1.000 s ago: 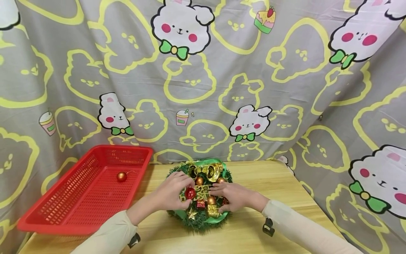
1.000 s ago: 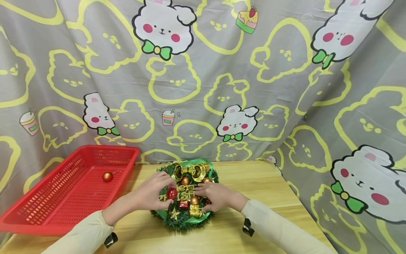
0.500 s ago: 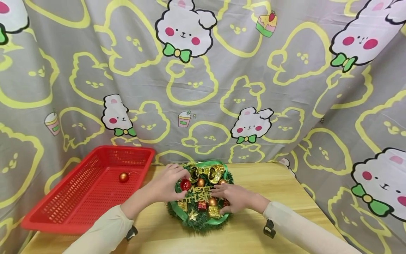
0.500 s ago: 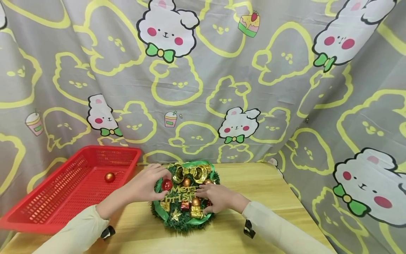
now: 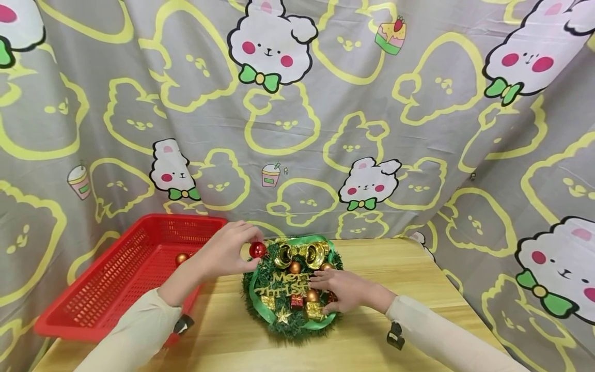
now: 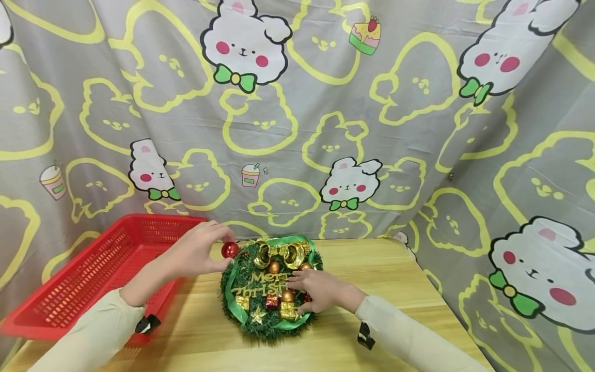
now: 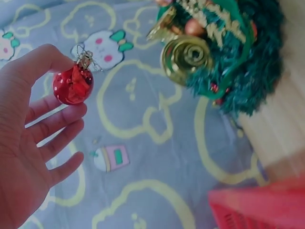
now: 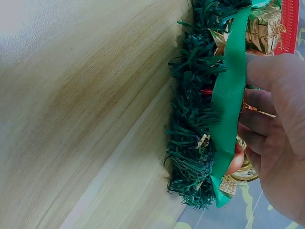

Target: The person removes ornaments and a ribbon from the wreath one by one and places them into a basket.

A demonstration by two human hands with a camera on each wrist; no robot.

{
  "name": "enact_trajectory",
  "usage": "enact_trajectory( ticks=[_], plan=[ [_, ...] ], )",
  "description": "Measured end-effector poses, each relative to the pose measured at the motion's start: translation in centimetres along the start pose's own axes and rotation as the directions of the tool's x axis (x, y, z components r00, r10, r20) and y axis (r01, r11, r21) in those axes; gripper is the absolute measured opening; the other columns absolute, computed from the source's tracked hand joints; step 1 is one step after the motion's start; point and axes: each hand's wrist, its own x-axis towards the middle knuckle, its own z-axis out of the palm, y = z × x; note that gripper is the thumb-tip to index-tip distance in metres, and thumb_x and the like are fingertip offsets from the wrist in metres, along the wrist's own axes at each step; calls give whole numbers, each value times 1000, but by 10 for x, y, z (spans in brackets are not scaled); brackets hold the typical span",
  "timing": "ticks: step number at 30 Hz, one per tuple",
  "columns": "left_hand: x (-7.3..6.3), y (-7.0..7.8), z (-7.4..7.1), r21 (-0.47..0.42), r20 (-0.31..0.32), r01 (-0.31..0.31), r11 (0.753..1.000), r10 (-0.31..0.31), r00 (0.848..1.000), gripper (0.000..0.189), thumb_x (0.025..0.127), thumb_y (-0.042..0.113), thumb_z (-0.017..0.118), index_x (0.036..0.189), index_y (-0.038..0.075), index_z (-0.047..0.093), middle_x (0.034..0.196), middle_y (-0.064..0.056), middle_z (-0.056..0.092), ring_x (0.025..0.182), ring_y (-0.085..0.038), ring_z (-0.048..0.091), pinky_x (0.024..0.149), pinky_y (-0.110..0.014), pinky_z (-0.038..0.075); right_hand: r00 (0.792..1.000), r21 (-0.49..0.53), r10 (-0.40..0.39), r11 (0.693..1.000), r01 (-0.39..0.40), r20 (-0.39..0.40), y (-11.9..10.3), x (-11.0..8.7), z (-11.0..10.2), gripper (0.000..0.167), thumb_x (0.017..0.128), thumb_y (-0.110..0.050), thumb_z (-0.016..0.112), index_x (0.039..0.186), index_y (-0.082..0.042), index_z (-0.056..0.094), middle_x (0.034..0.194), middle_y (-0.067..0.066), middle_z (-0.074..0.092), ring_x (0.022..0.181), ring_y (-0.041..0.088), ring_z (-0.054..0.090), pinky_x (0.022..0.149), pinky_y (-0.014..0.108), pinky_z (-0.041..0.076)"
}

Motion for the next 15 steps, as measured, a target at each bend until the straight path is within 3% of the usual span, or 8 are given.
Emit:
enact_trajectory(
  ticks=[11,15],
  plan=[
    [-7,-35,-30,59,-71,121,991,-117,991,32,73,22,83,99,13,68,84,3,65,81,-16,54,73,-35,45,1000,7,5,1000,-5,4,1,0,0,72,91,-49,71,149,-11,52,154,6,52,147,32,44,119,51,36],
    [-13,-50,-39,81,-73,186,979,-180,981,34,74,23,84,102,11,68,90,-1,68,85,-20,59,75,-39,49,1000,13,5,1000,-5,2,2,0,1,72,91,-50,70,149,-11,52,153,6,53,147,32,44,119,51,35]
  ],
)
